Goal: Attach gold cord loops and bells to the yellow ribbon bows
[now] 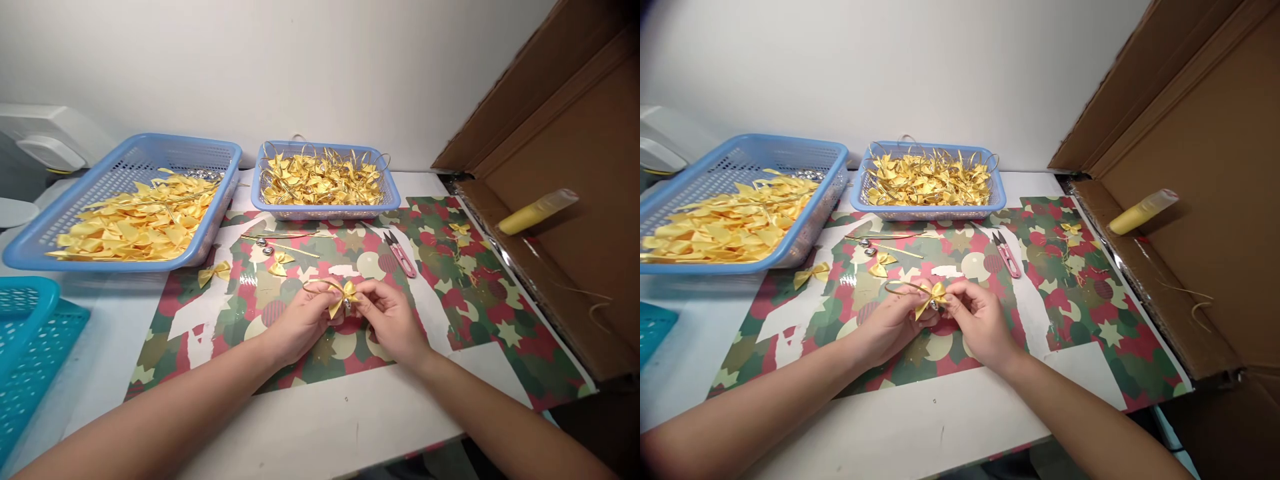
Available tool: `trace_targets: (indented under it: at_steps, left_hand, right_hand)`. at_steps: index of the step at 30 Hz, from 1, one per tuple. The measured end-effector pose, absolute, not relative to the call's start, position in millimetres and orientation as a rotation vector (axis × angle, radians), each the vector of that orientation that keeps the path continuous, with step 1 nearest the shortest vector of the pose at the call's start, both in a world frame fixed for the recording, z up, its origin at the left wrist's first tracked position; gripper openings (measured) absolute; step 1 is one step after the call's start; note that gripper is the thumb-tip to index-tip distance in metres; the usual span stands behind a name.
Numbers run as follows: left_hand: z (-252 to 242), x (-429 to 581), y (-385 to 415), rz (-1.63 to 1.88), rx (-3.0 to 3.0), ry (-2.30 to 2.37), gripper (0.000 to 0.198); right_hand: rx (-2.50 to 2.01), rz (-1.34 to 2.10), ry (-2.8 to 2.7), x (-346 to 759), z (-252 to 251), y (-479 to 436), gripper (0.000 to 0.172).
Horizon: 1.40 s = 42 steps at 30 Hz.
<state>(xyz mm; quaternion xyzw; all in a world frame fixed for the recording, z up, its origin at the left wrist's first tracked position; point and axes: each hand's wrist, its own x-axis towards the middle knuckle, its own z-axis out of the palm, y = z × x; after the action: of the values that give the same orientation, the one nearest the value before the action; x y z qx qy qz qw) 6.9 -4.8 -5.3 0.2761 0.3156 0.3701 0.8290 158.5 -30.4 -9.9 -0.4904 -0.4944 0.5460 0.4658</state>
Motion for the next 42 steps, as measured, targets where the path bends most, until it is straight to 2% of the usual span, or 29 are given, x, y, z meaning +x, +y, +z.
trace_targets:
  at_steps: [4,11,18,25,37,42]
  left_hand:
    - [-6,7,-4,0.808,0.576,0.636,0.022]
    - [-7,9,-4,0.827,0.578,0.65,0.025]
    - [-8,8,-5,0.826,0.558,0.696,0.018]
    - [-10,8,-6,0.801,0.597,0.751,0.022]
    - [-12,8,-6,0.748,0.767,0.819,0.021]
    - [-11,9,-7,0.753,0.7,0.779,0.028]
  right_hand:
    - [-1.251,1.103,-1.494,163,-9,-33,0.017]
    - [-1.226,0.861,-1.801,165,-4,-33,0.016]
    - [-1.167,1.059,-1.689,164,-15,-36,0.015]
    - [-1.029,1.233,-1.517,161,-27,-36,0.015]
    - [-1.057,1.228,-1.454,158,-26,-37,0.017]
    - [-1.064,1.226,-1.44,156,-24,-36,0.018]
